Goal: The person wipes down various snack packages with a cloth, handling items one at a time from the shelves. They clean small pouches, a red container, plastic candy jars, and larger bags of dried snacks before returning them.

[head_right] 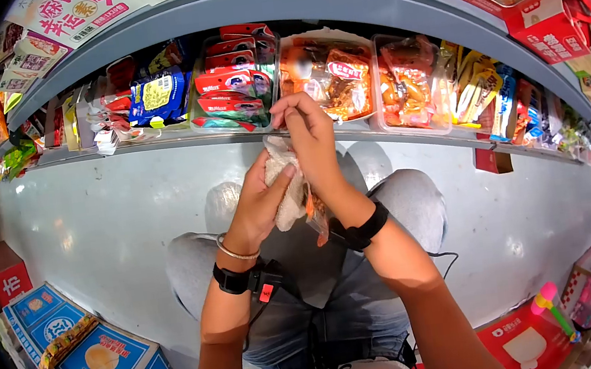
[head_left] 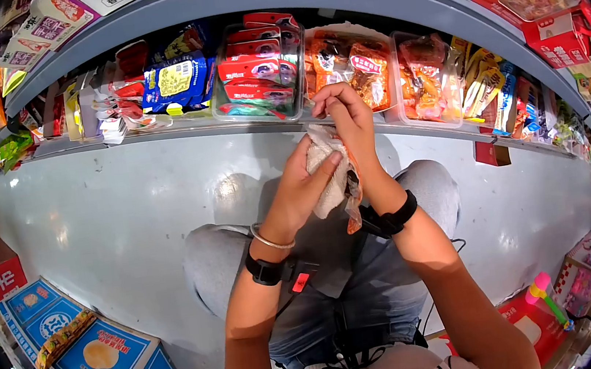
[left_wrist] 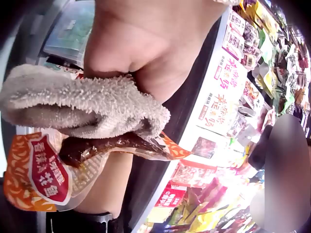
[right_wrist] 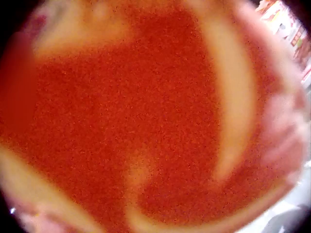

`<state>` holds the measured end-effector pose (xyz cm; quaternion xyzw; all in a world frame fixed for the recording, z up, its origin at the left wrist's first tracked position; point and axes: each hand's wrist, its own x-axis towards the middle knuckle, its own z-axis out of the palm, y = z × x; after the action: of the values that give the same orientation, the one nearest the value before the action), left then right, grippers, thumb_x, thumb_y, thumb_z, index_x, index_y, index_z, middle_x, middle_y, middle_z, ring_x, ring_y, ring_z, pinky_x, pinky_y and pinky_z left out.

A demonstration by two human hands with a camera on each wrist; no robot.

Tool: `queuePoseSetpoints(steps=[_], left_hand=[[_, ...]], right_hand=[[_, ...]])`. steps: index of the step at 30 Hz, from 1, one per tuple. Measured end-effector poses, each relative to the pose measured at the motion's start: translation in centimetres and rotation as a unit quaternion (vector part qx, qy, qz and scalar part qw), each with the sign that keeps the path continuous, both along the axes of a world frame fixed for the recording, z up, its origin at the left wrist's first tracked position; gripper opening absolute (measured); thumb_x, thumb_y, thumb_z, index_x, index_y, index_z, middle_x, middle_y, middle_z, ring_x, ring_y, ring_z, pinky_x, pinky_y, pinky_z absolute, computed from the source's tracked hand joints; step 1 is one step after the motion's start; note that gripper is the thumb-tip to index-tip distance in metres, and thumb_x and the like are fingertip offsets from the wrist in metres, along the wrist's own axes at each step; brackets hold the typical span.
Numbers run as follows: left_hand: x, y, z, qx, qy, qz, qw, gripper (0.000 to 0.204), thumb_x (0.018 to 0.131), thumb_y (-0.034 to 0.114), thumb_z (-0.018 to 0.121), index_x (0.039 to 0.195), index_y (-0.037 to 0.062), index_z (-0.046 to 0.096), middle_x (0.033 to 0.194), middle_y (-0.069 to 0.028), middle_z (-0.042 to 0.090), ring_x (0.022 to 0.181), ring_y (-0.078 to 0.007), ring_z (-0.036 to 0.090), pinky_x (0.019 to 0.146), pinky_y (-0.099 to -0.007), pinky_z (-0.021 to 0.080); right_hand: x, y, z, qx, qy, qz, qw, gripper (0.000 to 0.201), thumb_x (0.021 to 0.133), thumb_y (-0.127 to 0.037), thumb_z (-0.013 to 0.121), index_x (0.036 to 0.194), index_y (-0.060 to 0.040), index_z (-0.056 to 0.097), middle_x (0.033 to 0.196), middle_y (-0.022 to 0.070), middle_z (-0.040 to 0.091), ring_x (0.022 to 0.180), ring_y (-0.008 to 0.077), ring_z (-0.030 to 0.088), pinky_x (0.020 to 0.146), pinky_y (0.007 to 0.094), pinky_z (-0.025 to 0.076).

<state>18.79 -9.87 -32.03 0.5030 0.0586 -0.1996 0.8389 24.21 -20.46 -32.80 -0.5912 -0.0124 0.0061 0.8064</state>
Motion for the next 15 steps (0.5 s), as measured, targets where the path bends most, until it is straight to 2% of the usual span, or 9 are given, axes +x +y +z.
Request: queuePoseSetpoints(steps=[3, 5, 6, 9, 10, 13, 14, 15], left_hand=[[0.6, 1.3, 0.7, 0.009, 0.029, 0.062, 0.998, 0.032, 0.088, 0.011, 0.055, 0.117, 0.0012, 0.046, 0.101, -0.0049, 0.058, 0.087, -0.0091, 0.056, 0.075, -0.0237, 0.048], [1.4, 3.0, 1.0, -0.043, 0.003, 0.167, 0.985, 0.023, 0.090, 0.011, 0.051, 0.112, 0.0030, 0.050, 0.100, -0.0051, 0.058, 0.086, -0.0108, 0.058, 0.074, -0.0245, 0.049], [2.0, 4.4, 0.4, -0.076, 0.002, 0.212, 0.974, 0.022, 0.092, 0.015, 0.047, 0.111, 0.0037, 0.050, 0.102, -0.0053, 0.057, 0.088, -0.0113, 0.057, 0.076, -0.0259, 0.048], [3.0, 6.0, 1.1, -0.061, -0.072, 0.264, 0.960, 0.024, 0.094, 0.018, 0.044, 0.113, 0.0030, 0.046, 0.102, -0.0063, 0.056, 0.090, -0.0136, 0.057, 0.078, -0.0280, 0.048], [3.1, 6.2, 0.8, -0.064, -0.071, 0.261, 0.961, 0.026, 0.093, 0.016, 0.044, 0.115, 0.0026, 0.045, 0.103, -0.0062, 0.056, 0.091, -0.0138, 0.056, 0.079, -0.0277, 0.048], [3.2, 5.6, 0.6, -0.077, -0.049, 0.263, 0.960, 0.030, 0.091, 0.013, 0.045, 0.119, 0.0019, 0.044, 0.105, -0.0061, 0.055, 0.093, -0.0143, 0.055, 0.080, -0.0272, 0.047], [3.2, 5.0, 1.0, -0.085, -0.033, 0.271, 0.958, 0.030, 0.091, 0.013, 0.045, 0.119, 0.0020, 0.044, 0.105, -0.0061, 0.055, 0.092, -0.0143, 0.055, 0.080, -0.0272, 0.047], [3.1, 4.6, 1.3, -0.092, -0.016, 0.279, 0.956, 0.030, 0.091, 0.013, 0.045, 0.119, 0.0020, 0.044, 0.104, -0.0061, 0.055, 0.091, -0.0144, 0.055, 0.079, -0.0272, 0.047]], right_hand=[[0.0, 0.3, 0.5, 0.008, -0.003, 0.012, 1.000, 0.015, 0.092, -0.010, 0.041, 0.094, -0.0025, 0.054, 0.080, 0.0023, 0.053, 0.074, 0.0083, 0.049, 0.070, 0.0217, 0.040], [0.0, 0.4, 1.1, -0.003, 0.001, 0.034, 0.999, 0.016, 0.093, -0.014, 0.043, 0.096, -0.0026, 0.054, 0.081, 0.0024, 0.054, 0.076, 0.0086, 0.050, 0.071, 0.0221, 0.041], [0.0, -0.1, 1.0, 0.016, 0.015, 0.100, 0.995, 0.019, 0.090, -0.019, 0.051, 0.099, -0.0020, 0.054, 0.085, 0.0031, 0.056, 0.081, 0.0090, 0.052, 0.073, 0.0224, 0.041], [-0.7, -0.2, 1.4, -0.114, -0.007, 0.199, 0.973, 0.027, 0.085, -0.020, 0.060, 0.103, -0.0014, 0.054, 0.093, 0.0052, 0.058, 0.088, 0.0110, 0.055, 0.079, 0.0246, 0.043], [-1.2, 0.3, 1.5, -0.170, -0.071, 0.171, 0.968, 0.036, 0.079, -0.018, 0.067, 0.107, -0.0008, 0.053, 0.100, 0.0080, 0.060, 0.092, 0.0133, 0.057, 0.081, 0.0263, 0.045], [-1.5, 0.7, 0.7, -0.195, -0.015, 0.136, 0.971, 0.037, 0.076, -0.017, 0.069, 0.106, -0.0002, 0.055, 0.098, 0.0101, 0.063, 0.087, 0.0149, 0.060, 0.077, 0.0260, 0.047], [-1.2, 0.5, 0.3, -0.224, -0.001, 0.112, 0.968, 0.031, 0.077, -0.017, 0.069, 0.100, 0.0008, 0.058, 0.089, 0.0095, 0.065, 0.076, 0.0125, 0.061, 0.068, 0.0244, 0.048], [-0.9, 0.2, -0.1, -0.224, -0.008, 0.108, 0.969, 0.029, 0.077, -0.017, 0.069, 0.098, 0.0011, 0.059, 0.086, 0.0090, 0.065, 0.074, 0.0115, 0.060, 0.066, 0.0241, 0.048]])
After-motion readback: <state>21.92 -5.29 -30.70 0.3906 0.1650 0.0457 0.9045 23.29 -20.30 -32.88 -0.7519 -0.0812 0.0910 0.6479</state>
